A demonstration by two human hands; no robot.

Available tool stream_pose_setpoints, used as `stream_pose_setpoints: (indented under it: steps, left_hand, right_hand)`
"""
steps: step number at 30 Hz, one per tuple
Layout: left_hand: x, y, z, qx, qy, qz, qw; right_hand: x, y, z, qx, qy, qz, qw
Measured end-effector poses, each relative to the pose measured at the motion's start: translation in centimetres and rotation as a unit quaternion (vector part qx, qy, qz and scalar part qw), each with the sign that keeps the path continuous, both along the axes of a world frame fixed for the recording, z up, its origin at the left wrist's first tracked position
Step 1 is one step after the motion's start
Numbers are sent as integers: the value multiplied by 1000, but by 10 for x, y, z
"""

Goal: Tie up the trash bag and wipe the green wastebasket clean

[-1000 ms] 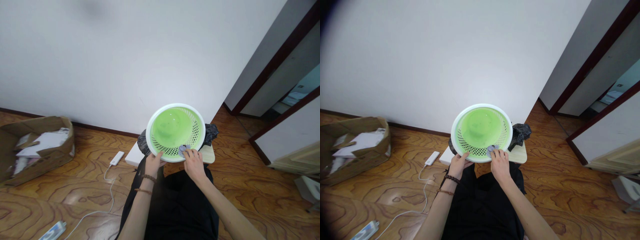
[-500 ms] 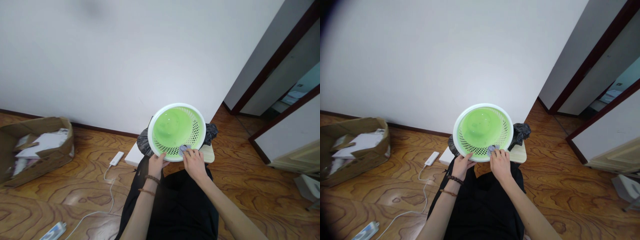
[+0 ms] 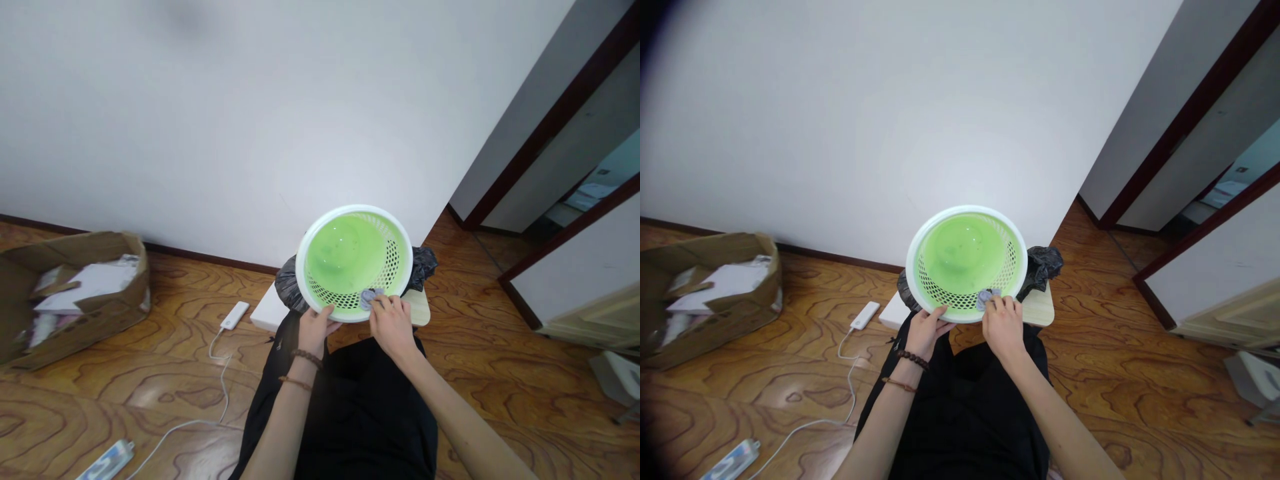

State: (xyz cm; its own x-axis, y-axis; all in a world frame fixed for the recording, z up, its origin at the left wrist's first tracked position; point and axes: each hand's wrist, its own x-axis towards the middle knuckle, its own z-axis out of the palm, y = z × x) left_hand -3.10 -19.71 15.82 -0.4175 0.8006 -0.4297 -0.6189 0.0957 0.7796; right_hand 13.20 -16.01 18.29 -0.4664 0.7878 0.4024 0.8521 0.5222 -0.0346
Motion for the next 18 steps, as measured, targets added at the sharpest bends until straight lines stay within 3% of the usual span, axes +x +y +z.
stream_pose_setpoints:
  steps: [9, 18]
  left_hand:
    - [2, -1, 1, -1, 6, -3, 1000]
    - [2, -1, -1, 0, 0, -7, 1000]
  right_hand:
    - [-9, -15, -8, -31, -4, 58, 998]
    - [-1, -7, -5, -19, -9, 21, 1000]
